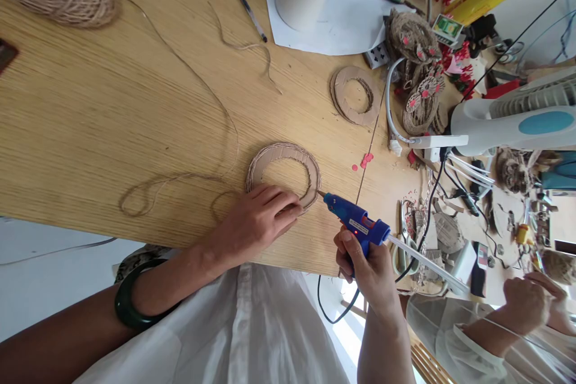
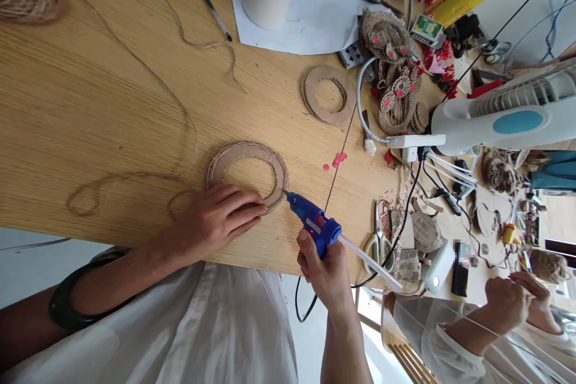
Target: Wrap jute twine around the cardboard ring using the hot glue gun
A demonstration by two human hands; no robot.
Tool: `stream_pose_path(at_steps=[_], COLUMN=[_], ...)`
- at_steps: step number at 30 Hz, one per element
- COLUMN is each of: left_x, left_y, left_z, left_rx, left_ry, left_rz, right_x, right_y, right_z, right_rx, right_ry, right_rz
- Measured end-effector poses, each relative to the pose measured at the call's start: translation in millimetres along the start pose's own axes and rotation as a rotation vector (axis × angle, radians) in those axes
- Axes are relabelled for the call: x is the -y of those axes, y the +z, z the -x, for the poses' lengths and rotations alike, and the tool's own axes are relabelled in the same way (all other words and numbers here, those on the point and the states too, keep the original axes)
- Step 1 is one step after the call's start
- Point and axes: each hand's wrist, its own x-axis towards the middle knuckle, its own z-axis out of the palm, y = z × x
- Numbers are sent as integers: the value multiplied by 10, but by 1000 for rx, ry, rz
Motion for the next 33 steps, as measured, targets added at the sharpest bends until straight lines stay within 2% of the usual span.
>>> stream_pose_path(at_steps=[13, 19, 33], left_x=[-3, 3, 7], left_y=[-22, -6, -19], left_z=[-12, -9, -10], left_rx=[31, 1, 21], left_ry=[-19, -11, -16], left_rz=[-9, 1, 1], right_x=[-67, -75, -58], right_y=[-54, -59, -52], right_z=[-146, -135, -216], right_rx=[63, 76, 77], right_ry=[108, 93, 136], right_rz=[-338, -380, -429])
